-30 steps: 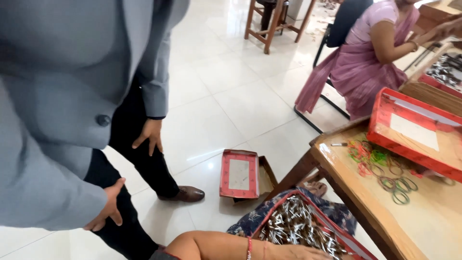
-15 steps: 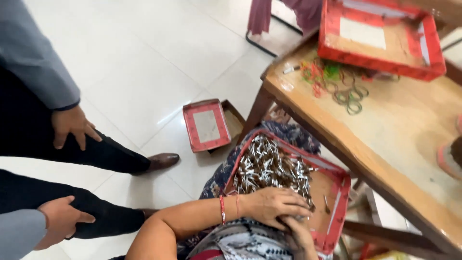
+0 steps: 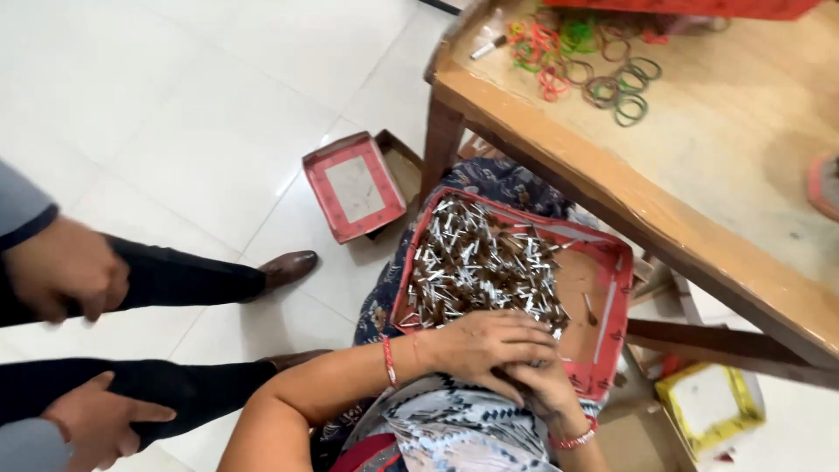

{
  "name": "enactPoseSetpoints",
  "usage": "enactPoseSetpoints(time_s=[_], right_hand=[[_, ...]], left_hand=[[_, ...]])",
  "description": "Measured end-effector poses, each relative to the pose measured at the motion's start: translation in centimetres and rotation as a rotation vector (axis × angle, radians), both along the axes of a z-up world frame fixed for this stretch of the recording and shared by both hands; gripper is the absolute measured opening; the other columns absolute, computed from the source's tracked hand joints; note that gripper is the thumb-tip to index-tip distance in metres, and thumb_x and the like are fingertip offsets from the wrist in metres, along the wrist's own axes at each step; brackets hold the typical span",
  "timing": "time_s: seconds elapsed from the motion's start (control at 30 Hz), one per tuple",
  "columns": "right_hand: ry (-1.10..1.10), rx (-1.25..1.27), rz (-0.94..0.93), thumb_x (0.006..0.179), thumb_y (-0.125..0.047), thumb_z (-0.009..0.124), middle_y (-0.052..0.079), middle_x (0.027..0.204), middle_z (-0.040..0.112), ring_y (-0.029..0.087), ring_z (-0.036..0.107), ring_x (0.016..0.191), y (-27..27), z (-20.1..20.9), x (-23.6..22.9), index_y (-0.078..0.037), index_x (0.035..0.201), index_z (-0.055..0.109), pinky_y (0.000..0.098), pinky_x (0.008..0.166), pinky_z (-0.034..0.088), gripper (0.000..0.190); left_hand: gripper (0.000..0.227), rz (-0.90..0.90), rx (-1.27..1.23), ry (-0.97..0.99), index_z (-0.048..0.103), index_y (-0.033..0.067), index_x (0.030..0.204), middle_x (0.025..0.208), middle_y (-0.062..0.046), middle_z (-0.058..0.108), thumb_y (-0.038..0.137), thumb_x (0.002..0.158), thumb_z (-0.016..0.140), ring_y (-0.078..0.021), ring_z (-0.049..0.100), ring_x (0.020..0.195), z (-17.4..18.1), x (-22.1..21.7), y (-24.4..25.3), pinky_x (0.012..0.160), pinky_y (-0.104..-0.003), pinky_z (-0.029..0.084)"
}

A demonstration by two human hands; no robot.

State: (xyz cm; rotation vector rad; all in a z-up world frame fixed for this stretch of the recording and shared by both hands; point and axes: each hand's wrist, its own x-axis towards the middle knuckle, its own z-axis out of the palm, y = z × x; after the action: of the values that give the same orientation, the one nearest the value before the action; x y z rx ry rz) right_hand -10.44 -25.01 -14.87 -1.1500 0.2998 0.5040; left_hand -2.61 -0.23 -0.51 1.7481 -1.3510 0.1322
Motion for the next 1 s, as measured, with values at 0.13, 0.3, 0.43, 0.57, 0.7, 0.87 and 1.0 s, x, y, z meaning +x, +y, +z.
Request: enactPoseSetpoints(time_s=[0.13, 0.3, 0.43, 0.57, 0.7, 0.87, 1.0], right_hand=[[0.063, 0.167, -0.077, 0.078, -0.001, 0.072, 0.014, 0.111, 0.072, 0.027, 0.073, 0.101, 2.0, 4.9, 2.6, -0.003, 0.124, 0.063, 0.0392, 0.086, 0.062, 0.047], [-0.129, 0.022, -0.145, 0.088, 0.002, 0.074, 0.012, 0.105, 0.073, 0.021, 0.072, 0.094, 1.8, 3.8, 3.5, 0.004, 0.123, 0.062, 0.0348, 0.086, 0.060, 0.037], [-0.138, -0.023, -0.194, 0.085, 0.004, 0.075, 0.010, 0.103, 0.072, 0.021, 0.072, 0.091, 2.9, 5.3, 3.3, 0.001, 0.124, 0.059, 0.0353, 0.083, 0.060, 0.042], [-0.127, 0.004, -0.228, 0.084, 0.002, 0.075, 0.009, 0.099, 0.073, 0.022, 0.073, 0.089, 2.7, 5.0, 2.6, -0.001, 0.122, 0.060, 0.0360, 0.082, 0.061, 0.041], [-0.061, 0.047, -0.198, 0.086, -0.006, 0.077, 0.013, 0.097, 0.075, 0.025, 0.073, 0.089, 1.9, 3.8, 2.6, 0.002, 0.117, 0.064, 0.0370, 0.080, 0.058, 0.035], [0.029, 0.197, -0.294, 0.087, -0.015, 0.077, 0.011, 0.096, 0.075, 0.026, 0.073, 0.092, 2.7, 4.1, 4.3, 0.001, 0.118, 0.068, 0.0373, 0.084, 0.059, 0.036], [0.258, 0.368, -0.341, 0.085, -0.030, 0.071, 0.007, 0.099, 0.078, 0.022, 0.074, 0.093, 2.9, 0.8, 5.2, -0.005, 0.115, 0.067, 0.0374, 0.084, 0.062, 0.039]], left_hand=[[0.048, 0.040, -0.028, 0.051, 0.061, 0.0090, 0.135, 0.141, -0.011, 0.064, 0.039, 0.098, 0.069, -0.0274, 0.062, 0.131, -1.0, 5.2, 0.8, 0.112, -0.038, 0.052], [0.021, 0.572, 0.317, -0.232, 0.066, 0.0046, 0.108, 0.104, -0.011, 0.071, 0.010, 0.090, 0.058, -0.0268, 0.067, 0.104, -5.4, 13.9, 1.2, 0.089, -0.036, 0.056], [0.016, 0.550, 0.462, -0.365, 0.066, 0.0044, 0.100, 0.095, -0.010, 0.070, 0.012, 0.088, 0.058, -0.0252, 0.067, 0.099, -7.0, 14.9, 0.3, 0.085, -0.034, 0.056], [0.016, 0.538, 0.562, -0.449, 0.066, 0.0042, 0.099, 0.092, -0.009, 0.071, 0.014, 0.088, 0.059, -0.0236, 0.067, 0.096, -8.8, 15.3, -0.4, 0.082, -0.032, 0.056], [0.016, 0.516, 0.559, -0.440, 0.066, 0.0038, 0.100, 0.097, -0.009, 0.070, 0.013, 0.088, 0.061, -0.0244, 0.067, 0.097, -8.1, 15.8, 0.5, 0.082, -0.033, 0.056], [0.022, 0.415, 0.095, -0.214, 0.066, 0.0043, 0.108, 0.108, -0.010, 0.069, 0.011, 0.088, 0.070, -0.0250, 0.067, 0.104, -1.1, 9.6, 1.2, 0.094, -0.037, 0.057], [0.026, 0.196, -0.051, -0.195, 0.066, 0.0006, 0.116, 0.119, -0.012, 0.068, 0.007, 0.092, 0.073, -0.0281, 0.067, 0.115, 0.0, 3.6, 1.5, 0.098, -0.036, 0.058]])
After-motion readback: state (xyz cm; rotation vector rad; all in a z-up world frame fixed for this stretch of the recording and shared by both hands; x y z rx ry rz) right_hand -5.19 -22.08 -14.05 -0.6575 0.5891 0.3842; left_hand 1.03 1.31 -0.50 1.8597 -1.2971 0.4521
